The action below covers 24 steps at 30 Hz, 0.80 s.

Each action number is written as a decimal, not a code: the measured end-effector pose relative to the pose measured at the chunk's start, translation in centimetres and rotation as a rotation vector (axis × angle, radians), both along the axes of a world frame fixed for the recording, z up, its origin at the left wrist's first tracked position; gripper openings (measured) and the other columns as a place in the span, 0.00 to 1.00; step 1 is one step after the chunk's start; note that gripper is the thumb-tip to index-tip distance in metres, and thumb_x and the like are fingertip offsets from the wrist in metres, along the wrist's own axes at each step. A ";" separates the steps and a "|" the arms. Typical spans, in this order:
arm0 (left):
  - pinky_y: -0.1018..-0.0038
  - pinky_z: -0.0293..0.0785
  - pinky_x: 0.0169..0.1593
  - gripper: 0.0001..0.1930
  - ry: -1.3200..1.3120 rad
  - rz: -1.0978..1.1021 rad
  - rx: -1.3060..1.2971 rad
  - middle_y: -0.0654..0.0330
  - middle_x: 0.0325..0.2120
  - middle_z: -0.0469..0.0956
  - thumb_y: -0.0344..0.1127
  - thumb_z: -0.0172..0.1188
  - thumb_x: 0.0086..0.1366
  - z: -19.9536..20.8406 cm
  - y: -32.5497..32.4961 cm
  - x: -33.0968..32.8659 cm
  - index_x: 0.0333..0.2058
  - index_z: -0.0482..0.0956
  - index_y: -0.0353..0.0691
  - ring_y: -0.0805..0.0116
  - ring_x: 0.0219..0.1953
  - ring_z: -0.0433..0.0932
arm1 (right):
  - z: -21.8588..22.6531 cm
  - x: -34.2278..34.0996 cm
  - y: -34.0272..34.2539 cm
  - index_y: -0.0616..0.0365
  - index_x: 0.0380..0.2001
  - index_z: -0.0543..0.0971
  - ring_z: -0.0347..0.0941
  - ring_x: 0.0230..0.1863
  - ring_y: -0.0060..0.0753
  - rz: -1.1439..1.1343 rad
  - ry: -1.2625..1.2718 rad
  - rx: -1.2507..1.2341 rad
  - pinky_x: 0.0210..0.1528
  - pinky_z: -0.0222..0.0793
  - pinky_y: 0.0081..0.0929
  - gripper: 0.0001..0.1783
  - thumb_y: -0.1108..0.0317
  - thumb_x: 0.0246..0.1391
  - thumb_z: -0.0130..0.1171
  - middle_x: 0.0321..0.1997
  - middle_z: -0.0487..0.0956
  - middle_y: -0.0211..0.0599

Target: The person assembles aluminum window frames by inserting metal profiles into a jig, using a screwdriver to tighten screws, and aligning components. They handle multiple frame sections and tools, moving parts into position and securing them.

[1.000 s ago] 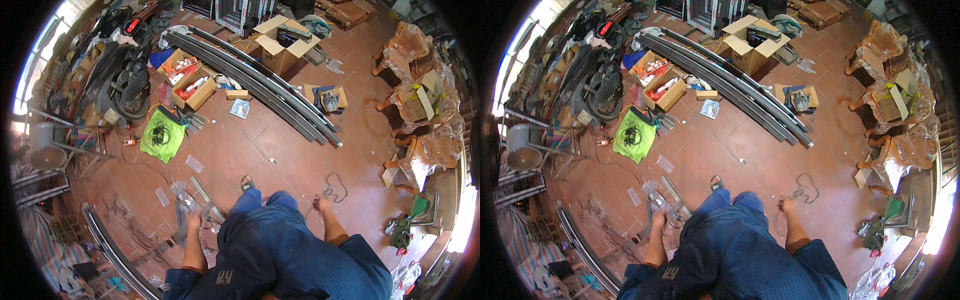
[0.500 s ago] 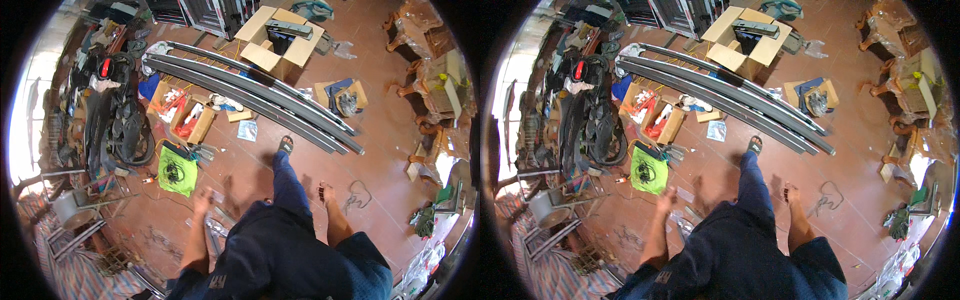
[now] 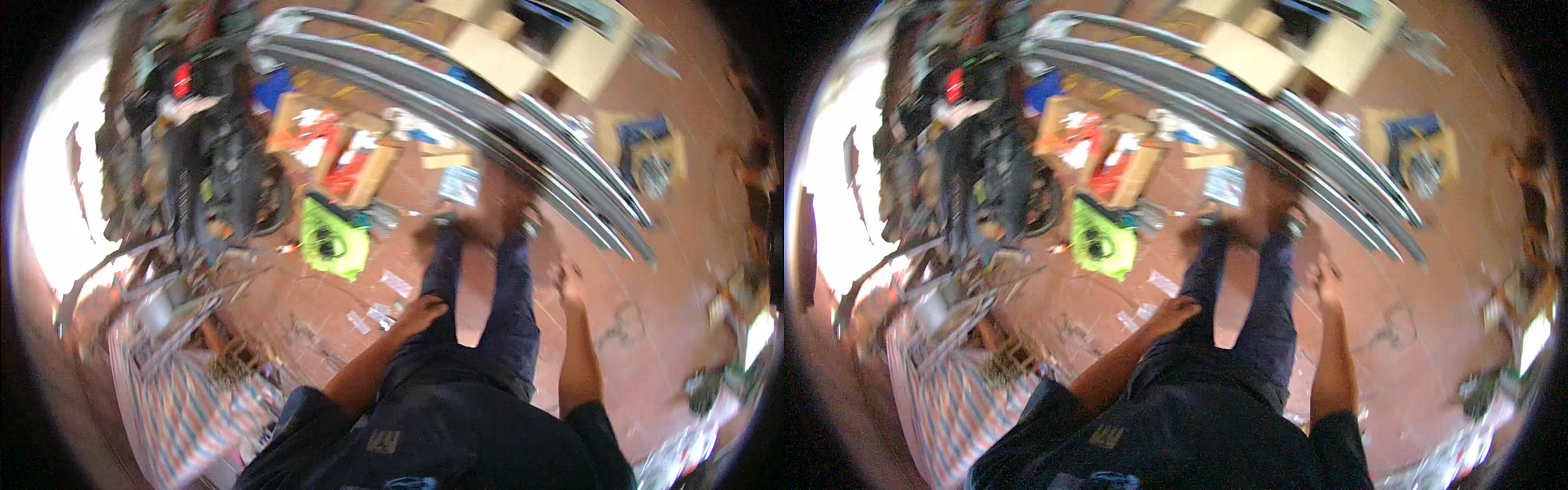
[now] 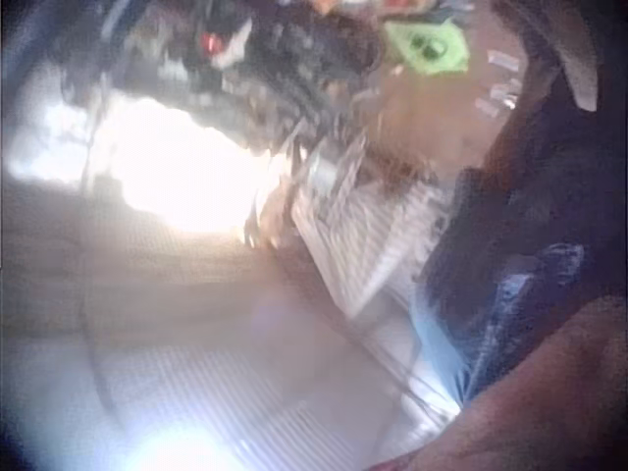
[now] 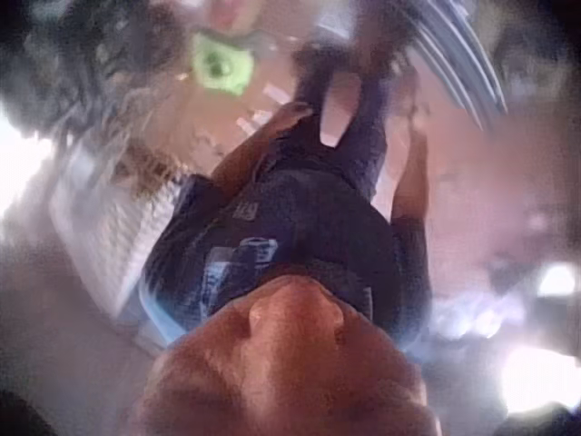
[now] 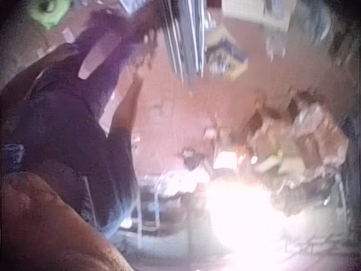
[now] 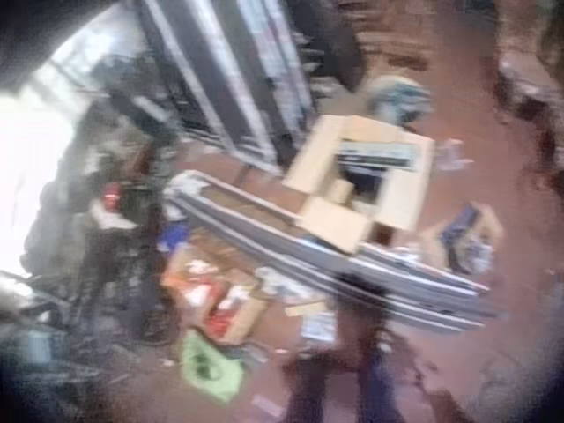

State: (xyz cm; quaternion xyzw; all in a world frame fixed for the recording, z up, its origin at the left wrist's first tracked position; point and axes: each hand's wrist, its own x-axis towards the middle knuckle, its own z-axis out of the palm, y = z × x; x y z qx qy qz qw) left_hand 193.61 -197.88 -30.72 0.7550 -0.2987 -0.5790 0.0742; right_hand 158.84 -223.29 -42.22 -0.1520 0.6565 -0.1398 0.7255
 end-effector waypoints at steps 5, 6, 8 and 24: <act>0.63 0.75 0.59 0.30 0.001 0.133 0.095 0.44 0.50 0.83 0.57 0.62 0.68 6.5 -2.9 4.2 0.54 0.82 0.35 0.51 0.54 0.81 | -2.2 -4.3 9.2 0.49 0.42 0.78 0.78 0.24 0.30 -0.010 0.041 0.077 0.24 0.73 0.26 0.16 0.49 0.64 0.60 0.31 0.82 0.33; 0.64 0.74 0.60 0.28 0.044 0.204 0.080 0.45 0.52 0.82 0.55 0.61 0.69 7.0 -2.6 5.4 0.56 0.81 0.37 0.51 0.56 0.80 | -1.3 -4.5 9.5 0.49 0.46 0.76 0.78 0.23 0.31 0.015 0.125 0.173 0.22 0.72 0.27 0.18 0.48 0.64 0.60 0.30 0.82 0.36; 0.65 0.75 0.60 0.26 0.022 0.283 0.002 0.46 0.53 0.82 0.53 0.60 0.71 7.1 -0.6 7.5 0.57 0.80 0.39 0.52 0.55 0.81 | 0.4 -4.6 10.1 0.49 0.46 0.74 0.77 0.23 0.33 -0.025 0.212 0.214 0.22 0.72 0.28 0.18 0.48 0.65 0.58 0.30 0.81 0.37; 0.67 0.82 0.43 0.26 -0.329 1.141 0.069 0.49 0.45 0.85 0.54 0.59 0.70 9.0 22.7 -9.5 0.52 0.84 0.38 0.59 0.37 0.86 | 9.1 20.9 -14.2 0.52 0.52 0.74 0.75 0.27 0.35 0.876 0.042 -0.167 0.28 0.73 0.29 0.31 0.38 0.61 0.62 0.37 0.79 0.40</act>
